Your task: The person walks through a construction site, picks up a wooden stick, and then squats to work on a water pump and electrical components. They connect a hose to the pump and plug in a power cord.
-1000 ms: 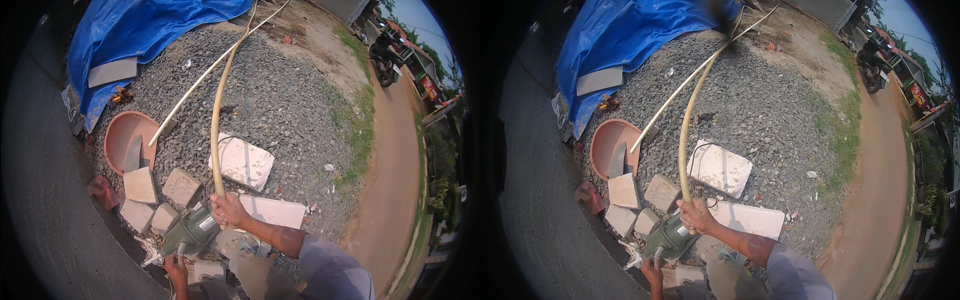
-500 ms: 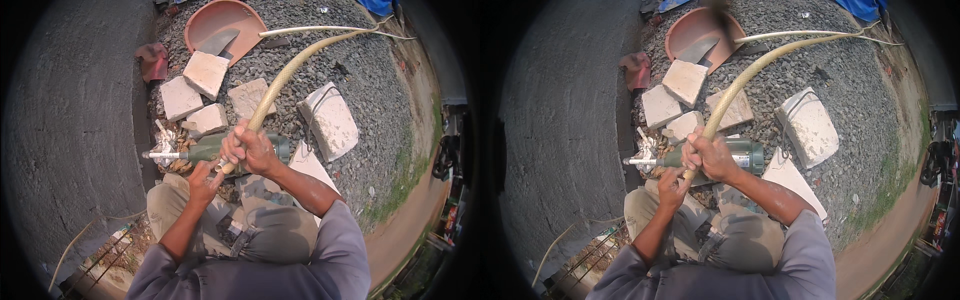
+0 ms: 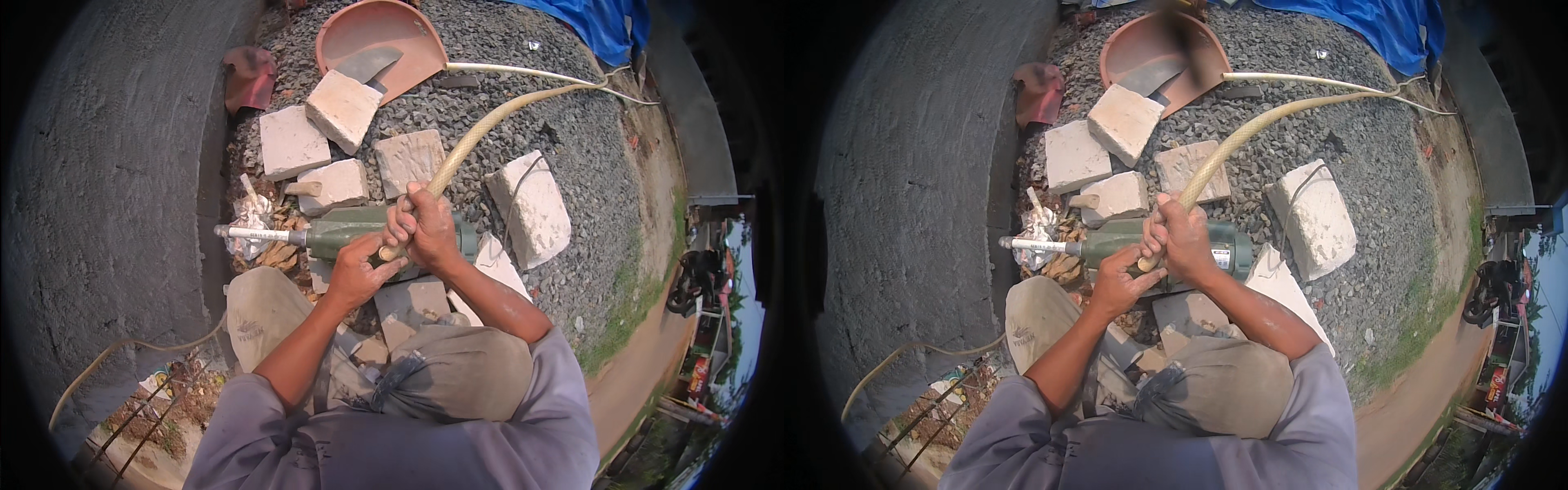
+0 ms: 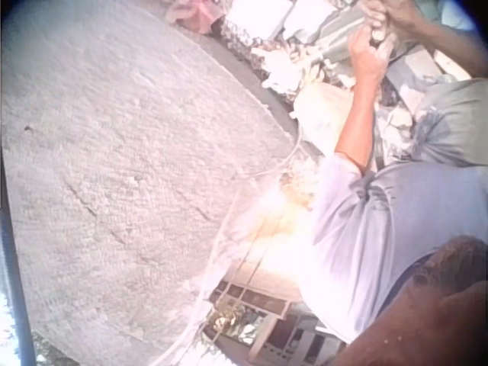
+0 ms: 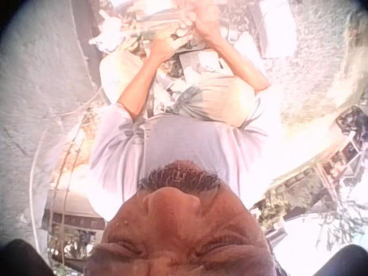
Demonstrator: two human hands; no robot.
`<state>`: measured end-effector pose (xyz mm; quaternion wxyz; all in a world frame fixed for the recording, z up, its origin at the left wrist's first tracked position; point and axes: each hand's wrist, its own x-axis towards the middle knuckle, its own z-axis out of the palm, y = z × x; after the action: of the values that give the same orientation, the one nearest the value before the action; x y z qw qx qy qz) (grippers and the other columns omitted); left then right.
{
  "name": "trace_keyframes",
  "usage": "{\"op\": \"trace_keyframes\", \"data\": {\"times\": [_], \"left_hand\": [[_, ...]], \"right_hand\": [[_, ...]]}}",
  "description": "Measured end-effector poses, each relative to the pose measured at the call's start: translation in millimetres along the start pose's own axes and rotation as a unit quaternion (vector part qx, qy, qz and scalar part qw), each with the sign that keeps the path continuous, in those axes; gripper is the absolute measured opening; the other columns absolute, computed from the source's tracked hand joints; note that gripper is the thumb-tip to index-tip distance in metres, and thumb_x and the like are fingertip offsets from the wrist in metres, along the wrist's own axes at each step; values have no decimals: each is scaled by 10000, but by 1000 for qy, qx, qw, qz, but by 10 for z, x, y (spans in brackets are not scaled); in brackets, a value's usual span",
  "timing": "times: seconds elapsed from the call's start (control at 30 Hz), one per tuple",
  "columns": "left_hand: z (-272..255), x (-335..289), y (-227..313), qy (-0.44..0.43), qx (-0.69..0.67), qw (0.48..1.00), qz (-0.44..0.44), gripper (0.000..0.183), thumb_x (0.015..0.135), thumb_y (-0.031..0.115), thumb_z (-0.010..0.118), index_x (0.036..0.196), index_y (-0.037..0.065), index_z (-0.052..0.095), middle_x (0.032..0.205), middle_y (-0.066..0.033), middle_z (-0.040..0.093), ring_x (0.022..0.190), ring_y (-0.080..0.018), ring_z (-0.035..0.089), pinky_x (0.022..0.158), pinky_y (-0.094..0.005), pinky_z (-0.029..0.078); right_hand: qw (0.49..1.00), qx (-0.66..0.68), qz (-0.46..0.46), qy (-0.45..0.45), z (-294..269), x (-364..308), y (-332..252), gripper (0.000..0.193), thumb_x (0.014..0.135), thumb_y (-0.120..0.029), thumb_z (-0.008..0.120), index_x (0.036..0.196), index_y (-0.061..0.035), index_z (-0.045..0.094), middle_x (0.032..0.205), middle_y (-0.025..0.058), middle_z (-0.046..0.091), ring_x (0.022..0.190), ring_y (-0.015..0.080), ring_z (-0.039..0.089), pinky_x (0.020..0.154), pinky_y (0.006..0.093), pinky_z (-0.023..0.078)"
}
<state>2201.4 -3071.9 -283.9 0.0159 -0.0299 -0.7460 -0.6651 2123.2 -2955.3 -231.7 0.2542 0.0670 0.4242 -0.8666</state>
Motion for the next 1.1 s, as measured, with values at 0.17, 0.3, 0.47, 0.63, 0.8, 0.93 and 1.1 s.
{"op": "trace_keyframes", "data": {"times": [0.17, 0.3, 0.47, 0.63, 0.8, 0.93, 1.1], "left_hand": [[-110, -2, -87, -89, -138, 986, -9, 318, 768, 121, 684, 1016, -22, 546, 1005, -88, 572, 960, -150, 514, 885, -286, 385], [-111, -43, -162, -78, -188, 979, 11, 325, 828, 139, 612, 1098, -32, 547, 1037, -157, 589, 977, -216, 549, 903, -305, 393], [-165, -35, -125, -72, -117, 989, 54, 310, 835, 123, 602, 1093, -42, 558, 1042, -196, 598, 969, -283, 574, 881, -327, 416], [-152, 6, -113, -61, -130, 988, 54, 277, 806, 70, 620, 1054, -46, 575, 1027, -206, 602, 942, -316, 583, 837, -340, 438], [-150, 0, -183, -62, -122, 989, 55, 265, 777, 32, 638, 1029, -36, 588, 988, -197, 611, 899, -324, 588, 802, -341, 451], [-180, 28, -159, -67, -119, 988, 69, 250, 777, 37, 639, 1012, -33, 591, 952, -186, 613, 870, -325, 588, 785, -342, 455], [-214, 55, -237, -99, -120, 986, 64, 255, 793, 67, 626, 1027, -24, 584, 1009, -166, 609, 909, -279, 580, 831, -329, 431]], "right_hand": [[992, -100, -63, 40, 49, -9, 47, 251, 923, -194, 467, 738, -66, 357, 501, 23, 352, 419, 143, 404, 418, 307, 395], [980, -156, -117, 25, 47, -14, 87, 255, 925, -186, 470, 734, -61, 357, 494, 31, 359, 411, 144, 408, 402, 310, 392], [978, -160, -128, 33, 83, -44, 102, 267, 922, -181, 481, 721, -58, 355, 491, 36, 361, 408, 146, 411, 399, 310, 390], [968, -199, -154, 13, 115, -54, 85, 276, 918, -176, 488, 707, -51, 361, 492, 40, 371, 406, 139, 411, 401, 299, 383], [965, -202, -167, 4, 113, -66, 108, 264, 916, -150, 487, 707, -43, 365, 496, 35, 382, 406, 125, 409, 397, 287, 376], [963, -211, -170, -2, 112, -50, 107, 260, 920, -148, 482, 713, -44, 365, 498, 34, 389, 406, 119, 409, 393, 282, 372], [959, -214, -187, 5, 99, -57, 130, 260, 925, -157, 481, 719, -50, 363, 499, 34, 388, 408, 120, 407, 394, 282, 372]]}}
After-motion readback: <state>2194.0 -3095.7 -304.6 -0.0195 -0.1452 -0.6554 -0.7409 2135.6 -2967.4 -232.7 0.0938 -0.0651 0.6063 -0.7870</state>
